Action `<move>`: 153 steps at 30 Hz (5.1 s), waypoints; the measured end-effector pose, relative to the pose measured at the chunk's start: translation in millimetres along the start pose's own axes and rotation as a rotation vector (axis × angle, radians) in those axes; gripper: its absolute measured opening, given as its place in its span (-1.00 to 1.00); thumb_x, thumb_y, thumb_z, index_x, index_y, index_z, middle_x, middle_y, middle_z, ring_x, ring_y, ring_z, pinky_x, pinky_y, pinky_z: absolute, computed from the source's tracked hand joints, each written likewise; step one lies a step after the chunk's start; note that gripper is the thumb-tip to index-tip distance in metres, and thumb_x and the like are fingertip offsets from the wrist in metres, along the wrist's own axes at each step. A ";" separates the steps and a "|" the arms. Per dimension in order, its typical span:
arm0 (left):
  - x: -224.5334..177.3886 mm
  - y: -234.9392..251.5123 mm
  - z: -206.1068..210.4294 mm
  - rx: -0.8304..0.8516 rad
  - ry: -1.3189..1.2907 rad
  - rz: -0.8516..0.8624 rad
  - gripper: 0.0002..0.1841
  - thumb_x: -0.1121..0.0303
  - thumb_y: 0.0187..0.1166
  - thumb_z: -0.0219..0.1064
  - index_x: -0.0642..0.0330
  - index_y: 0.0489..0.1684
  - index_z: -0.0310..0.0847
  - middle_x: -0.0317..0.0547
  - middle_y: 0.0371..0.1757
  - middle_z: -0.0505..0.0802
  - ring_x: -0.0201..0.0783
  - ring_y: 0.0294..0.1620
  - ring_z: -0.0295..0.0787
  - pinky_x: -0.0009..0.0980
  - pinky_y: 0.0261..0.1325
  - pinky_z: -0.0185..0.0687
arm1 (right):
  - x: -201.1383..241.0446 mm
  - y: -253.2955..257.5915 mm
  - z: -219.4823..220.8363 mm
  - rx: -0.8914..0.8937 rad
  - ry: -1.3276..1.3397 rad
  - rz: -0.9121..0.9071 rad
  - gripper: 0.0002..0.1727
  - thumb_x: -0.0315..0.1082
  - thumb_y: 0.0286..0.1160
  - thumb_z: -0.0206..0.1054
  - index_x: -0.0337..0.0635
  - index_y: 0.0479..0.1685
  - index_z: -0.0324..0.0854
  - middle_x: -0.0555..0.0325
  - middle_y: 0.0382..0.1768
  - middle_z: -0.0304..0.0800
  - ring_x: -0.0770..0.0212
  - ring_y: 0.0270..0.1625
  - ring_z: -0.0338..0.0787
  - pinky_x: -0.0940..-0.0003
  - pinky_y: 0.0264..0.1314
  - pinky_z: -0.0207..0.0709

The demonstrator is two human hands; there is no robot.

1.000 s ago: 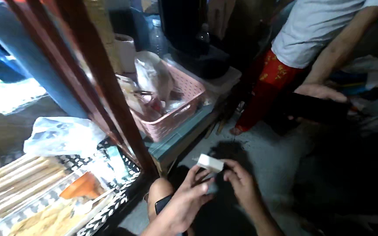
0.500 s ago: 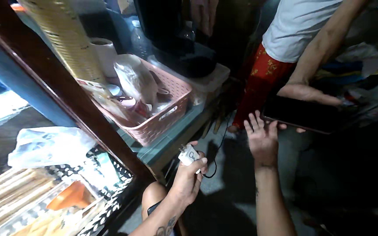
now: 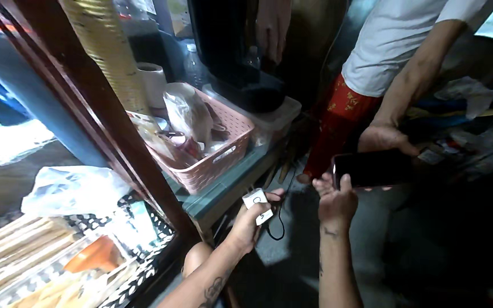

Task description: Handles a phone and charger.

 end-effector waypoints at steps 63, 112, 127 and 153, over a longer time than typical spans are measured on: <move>37.6 -89.6 -51.3 -0.106 -0.030 0.026 -0.72 0.52 0.46 0.18 0.38 0.09 0.62 -0.18 -0.07 0.76 -0.48 -0.12 0.61 -0.44 0.06 0.55 | -121.3 -8.9 -87.5 0.865 -0.901 0.353 -0.48 -0.29 0.84 -0.11 -0.49 0.60 0.24 0.10 0.09 0.72 0.47 -0.09 0.79 0.43 -0.01 0.71; 28.6 -74.5 -52.3 -0.259 -0.004 0.004 -0.70 0.48 0.22 0.25 0.12 -0.10 0.77 -0.31 -0.11 0.92 -0.57 -0.26 0.80 -0.62 -0.20 0.69 | -73.7 176.7 27.3 0.325 -0.794 0.219 -0.52 -0.21 0.89 0.03 -0.31 0.60 0.44 -0.19 0.50 0.57 0.03 0.38 0.64 0.15 0.39 0.50; 31.3 -75.5 -55.4 -0.260 -0.041 0.004 -0.72 0.47 0.19 0.29 0.10 -0.15 0.81 -0.29 -0.16 0.94 -0.55 -0.32 0.81 -0.62 -0.22 0.70 | -96.6 189.6 33.3 0.227 -0.784 0.328 -0.53 -0.19 0.87 0.07 -0.31 0.56 0.44 -0.18 0.43 0.58 0.04 0.26 0.64 0.17 0.24 0.53; 56.7 -54.9 -75.2 -0.258 0.002 -0.088 -0.70 0.35 0.12 0.45 0.05 -0.13 0.81 -0.31 -0.14 0.94 -0.55 -0.27 0.81 -0.61 -0.16 0.70 | -122.4 217.5 25.4 0.252 -0.685 0.316 -0.54 -0.26 0.85 0.07 -0.21 0.63 0.40 -0.14 0.48 0.57 0.02 0.30 0.64 0.11 0.23 0.54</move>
Point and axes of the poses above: each hand's wrist, its own y-axis towards the middle knuckle, its own z-axis out of the palm, x = y × z, the point moved 2 cm from there along y, towards the middle knuckle
